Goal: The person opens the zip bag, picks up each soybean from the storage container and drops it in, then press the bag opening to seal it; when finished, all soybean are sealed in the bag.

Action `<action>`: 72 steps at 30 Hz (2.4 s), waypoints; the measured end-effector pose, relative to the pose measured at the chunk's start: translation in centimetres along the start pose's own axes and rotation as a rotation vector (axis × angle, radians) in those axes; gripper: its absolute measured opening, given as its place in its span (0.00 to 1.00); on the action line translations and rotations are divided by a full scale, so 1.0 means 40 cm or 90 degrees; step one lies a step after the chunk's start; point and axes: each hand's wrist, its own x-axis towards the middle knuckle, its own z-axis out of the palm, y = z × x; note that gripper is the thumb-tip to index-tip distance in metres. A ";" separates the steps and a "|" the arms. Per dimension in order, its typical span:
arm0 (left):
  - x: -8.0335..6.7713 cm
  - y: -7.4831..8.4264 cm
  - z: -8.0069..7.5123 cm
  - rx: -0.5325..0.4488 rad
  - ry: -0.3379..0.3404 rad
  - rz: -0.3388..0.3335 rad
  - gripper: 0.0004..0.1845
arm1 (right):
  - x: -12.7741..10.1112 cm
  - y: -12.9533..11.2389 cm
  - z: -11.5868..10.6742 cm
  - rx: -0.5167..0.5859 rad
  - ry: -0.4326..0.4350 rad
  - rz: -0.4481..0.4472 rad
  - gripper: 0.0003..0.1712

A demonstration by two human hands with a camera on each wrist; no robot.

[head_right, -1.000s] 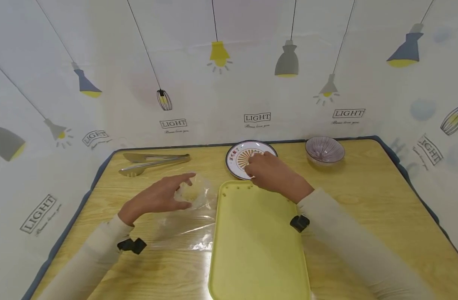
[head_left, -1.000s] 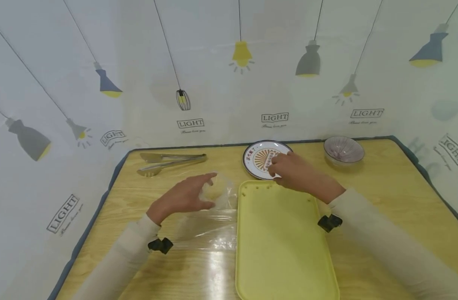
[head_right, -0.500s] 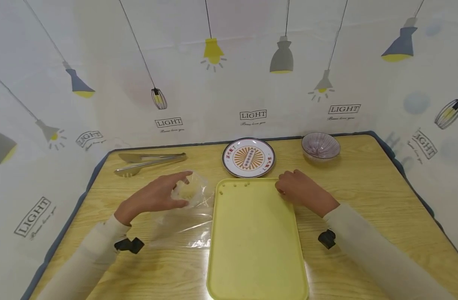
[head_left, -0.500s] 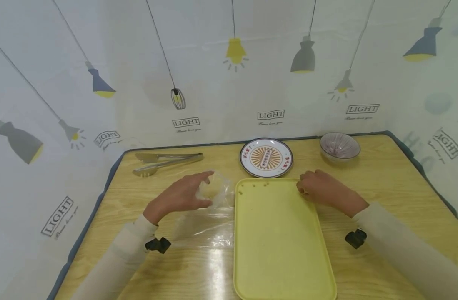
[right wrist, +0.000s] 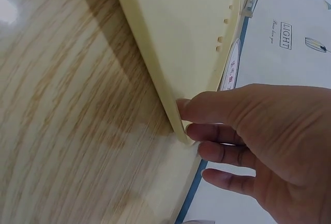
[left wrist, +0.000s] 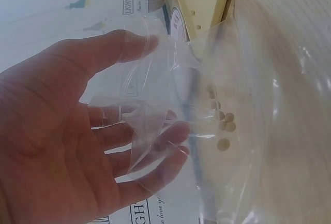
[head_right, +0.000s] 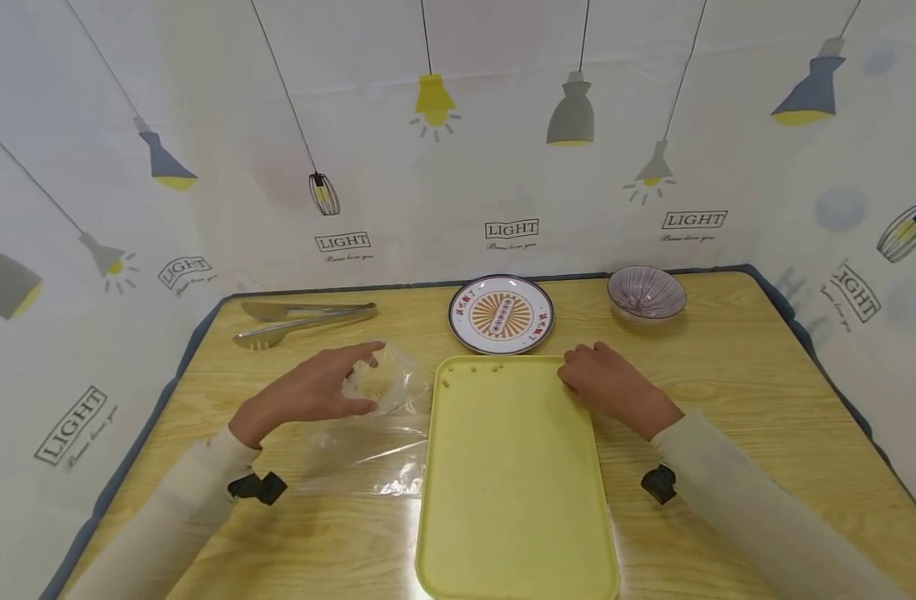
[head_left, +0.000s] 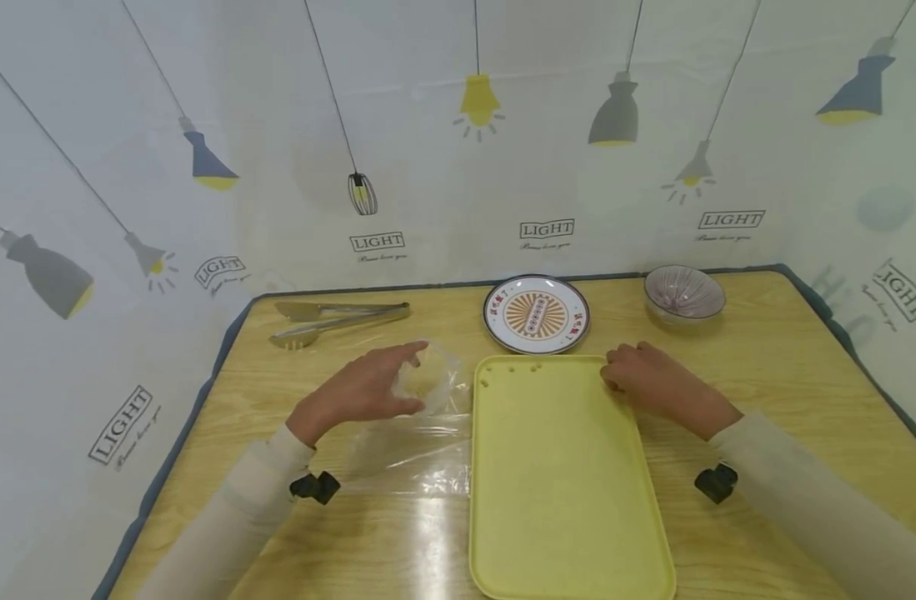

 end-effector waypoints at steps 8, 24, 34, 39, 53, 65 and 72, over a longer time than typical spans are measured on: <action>0.000 0.005 -0.007 -0.005 -0.001 0.004 0.47 | 0.025 -0.013 -0.026 -0.013 0.001 -0.014 0.18; 0.004 -0.004 0.004 -0.011 0.003 0.000 0.47 | 0.164 -0.076 -0.087 -0.024 -0.002 -0.044 0.07; 0.017 -0.001 0.008 0.010 -0.002 0.004 0.47 | 0.273 -0.151 -0.167 -0.005 0.020 -0.071 0.09; 0.031 -0.008 0.008 0.015 -0.002 -0.001 0.47 | 0.330 -0.193 -0.195 -0.004 0.024 -0.089 0.06; 0.047 -0.018 0.004 -0.004 -0.005 -0.009 0.46 | 0.408 -0.261 -0.199 0.012 0.055 -0.147 0.03; 0.045 -0.025 -0.004 -0.004 0.007 0.007 0.45 | 0.429 -0.278 -0.208 0.053 0.052 -0.140 0.11; 0.065 -0.034 -0.002 0.006 0.004 -0.004 0.47 | 0.391 -0.221 -0.221 0.066 0.086 -0.099 0.08</action>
